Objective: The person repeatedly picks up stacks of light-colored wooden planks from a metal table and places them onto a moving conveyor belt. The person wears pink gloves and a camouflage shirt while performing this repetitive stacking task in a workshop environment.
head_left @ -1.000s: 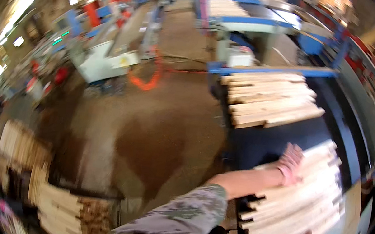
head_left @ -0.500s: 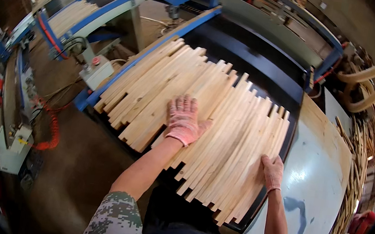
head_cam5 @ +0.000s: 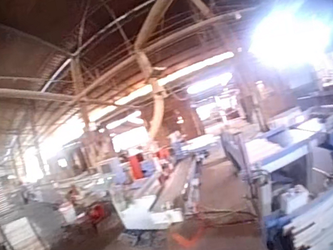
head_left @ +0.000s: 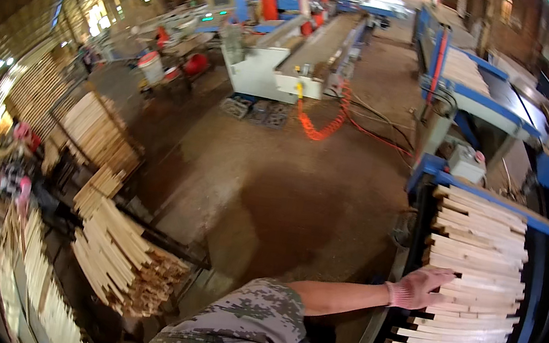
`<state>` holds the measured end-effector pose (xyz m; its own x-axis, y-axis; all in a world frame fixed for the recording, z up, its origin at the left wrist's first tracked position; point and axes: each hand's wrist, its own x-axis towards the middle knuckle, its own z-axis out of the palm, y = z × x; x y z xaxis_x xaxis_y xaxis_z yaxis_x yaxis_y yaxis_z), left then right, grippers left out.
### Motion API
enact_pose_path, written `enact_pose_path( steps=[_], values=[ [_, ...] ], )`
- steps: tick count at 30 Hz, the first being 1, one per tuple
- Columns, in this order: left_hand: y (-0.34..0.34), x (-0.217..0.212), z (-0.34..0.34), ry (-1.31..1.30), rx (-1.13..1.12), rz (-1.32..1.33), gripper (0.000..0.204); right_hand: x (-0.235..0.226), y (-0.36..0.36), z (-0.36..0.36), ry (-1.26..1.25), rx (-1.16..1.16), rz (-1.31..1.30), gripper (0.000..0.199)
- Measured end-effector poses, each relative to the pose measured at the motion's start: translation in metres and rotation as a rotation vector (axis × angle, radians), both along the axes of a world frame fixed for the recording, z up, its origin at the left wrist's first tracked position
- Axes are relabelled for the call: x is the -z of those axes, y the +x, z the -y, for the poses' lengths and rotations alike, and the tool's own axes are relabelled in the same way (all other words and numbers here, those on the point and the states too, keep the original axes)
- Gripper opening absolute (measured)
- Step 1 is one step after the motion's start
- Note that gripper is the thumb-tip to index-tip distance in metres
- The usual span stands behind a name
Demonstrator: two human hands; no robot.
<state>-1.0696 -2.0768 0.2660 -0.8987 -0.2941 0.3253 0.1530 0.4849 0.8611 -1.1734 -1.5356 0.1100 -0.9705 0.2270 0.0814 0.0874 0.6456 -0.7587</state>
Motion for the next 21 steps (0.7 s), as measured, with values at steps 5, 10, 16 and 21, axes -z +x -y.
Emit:
enact_pose_path(
  steps=[5,10,16,21],
  values=[
    [0.173,0.074,0.038,0.146,-0.452,0.287,0.061,0.044,-0.033,-0.047,0.82,-0.397,-0.094,0.064],
    [0.328,0.229,0.018,0.129,-0.29,0.895,0.065,-0.036,0.066,0.062,0.063,-0.038,-0.272,0.073],
    [0.495,0.274,-0.035,0.534,-0.658,1.414,0.065,-0.038,0.09,0.071,-0.033,-0.174,-0.255,0.078],
    [0.536,0.257,-0.009,0.72,-0.726,1.399,0.067,-0.017,0.106,0.069,-0.113,-0.264,-0.246,0.082]
  ],
)
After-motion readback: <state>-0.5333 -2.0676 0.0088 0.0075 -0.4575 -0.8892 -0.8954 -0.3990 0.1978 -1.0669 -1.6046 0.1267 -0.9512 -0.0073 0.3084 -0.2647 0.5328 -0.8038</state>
